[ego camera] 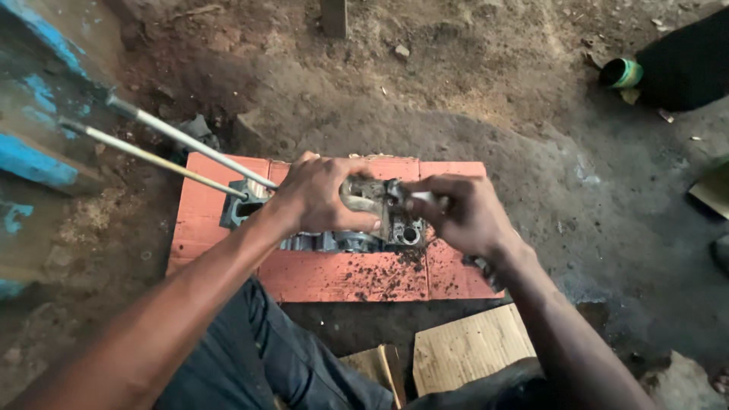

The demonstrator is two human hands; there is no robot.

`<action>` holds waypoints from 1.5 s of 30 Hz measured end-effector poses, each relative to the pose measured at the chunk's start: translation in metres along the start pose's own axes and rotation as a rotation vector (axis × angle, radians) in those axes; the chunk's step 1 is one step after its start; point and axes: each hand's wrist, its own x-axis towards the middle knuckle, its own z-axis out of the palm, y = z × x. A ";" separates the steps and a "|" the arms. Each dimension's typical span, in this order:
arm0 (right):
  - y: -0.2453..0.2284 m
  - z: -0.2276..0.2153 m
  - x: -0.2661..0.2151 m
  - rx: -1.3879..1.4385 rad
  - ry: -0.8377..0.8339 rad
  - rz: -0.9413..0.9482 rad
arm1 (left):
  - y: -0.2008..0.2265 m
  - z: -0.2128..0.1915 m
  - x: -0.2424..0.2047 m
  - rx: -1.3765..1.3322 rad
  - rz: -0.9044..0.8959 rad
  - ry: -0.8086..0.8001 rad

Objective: The person is cleaning an engine block by scraping its surface with a thin metal tool and wiping it with a cloth while it rests on cardboard on a dirt floor.

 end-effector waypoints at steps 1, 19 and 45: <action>-0.003 -0.003 0.000 -0.025 0.002 0.053 | -0.001 0.001 -0.001 0.002 -0.017 -0.008; -0.041 0.005 -0.020 -0.075 -0.241 0.246 | -0.007 0.007 0.000 -0.006 -0.022 0.006; -0.029 0.037 -0.015 0.607 0.038 0.379 | 0.000 0.010 0.000 0.018 -0.062 -0.015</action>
